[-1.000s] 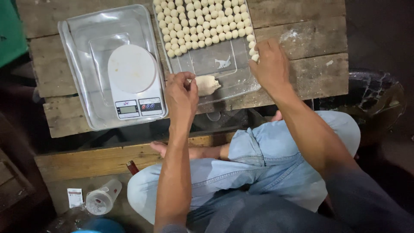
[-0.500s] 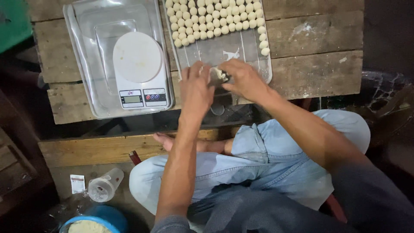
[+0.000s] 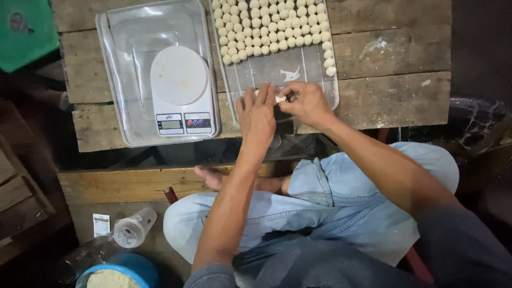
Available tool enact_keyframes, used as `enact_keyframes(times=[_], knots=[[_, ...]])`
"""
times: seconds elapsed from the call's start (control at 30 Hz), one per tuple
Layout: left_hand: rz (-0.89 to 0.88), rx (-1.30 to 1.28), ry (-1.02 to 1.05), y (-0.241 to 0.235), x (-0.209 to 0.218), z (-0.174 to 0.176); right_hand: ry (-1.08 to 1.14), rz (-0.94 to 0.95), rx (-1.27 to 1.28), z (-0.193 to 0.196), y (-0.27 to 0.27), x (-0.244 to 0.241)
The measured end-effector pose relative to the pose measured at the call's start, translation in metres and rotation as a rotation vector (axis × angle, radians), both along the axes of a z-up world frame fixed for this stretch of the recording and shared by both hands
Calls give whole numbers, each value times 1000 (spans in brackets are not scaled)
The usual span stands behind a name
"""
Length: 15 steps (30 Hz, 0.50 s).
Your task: The person sits on the floor and repeatedly takes small pieces of dough from a larger mass. They roll the dough between their palms to form small balls and place them on a tray. Occasionally, they weigh a piece of dough on a digital scale before rolling it.
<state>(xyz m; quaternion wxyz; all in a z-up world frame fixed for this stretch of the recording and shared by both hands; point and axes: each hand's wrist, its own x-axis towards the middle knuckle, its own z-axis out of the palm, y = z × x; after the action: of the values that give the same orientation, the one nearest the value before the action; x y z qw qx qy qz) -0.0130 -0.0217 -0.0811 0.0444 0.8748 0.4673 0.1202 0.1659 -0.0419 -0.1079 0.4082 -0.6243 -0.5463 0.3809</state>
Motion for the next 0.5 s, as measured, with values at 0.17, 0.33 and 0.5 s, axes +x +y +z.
enact_keyframes(times=[0.17, 0.33, 0.5], knots=[[-2, 19, -41, -4, 1, 15, 602, -126, -277, 10, 2, -3], [-9, 35, -50, 0, -1, -12, 744, -206, -368, 33, -3, 0], [-22, 11, 72, 1, -4, -48, 861, -164, -360, 38, 3, 8]])
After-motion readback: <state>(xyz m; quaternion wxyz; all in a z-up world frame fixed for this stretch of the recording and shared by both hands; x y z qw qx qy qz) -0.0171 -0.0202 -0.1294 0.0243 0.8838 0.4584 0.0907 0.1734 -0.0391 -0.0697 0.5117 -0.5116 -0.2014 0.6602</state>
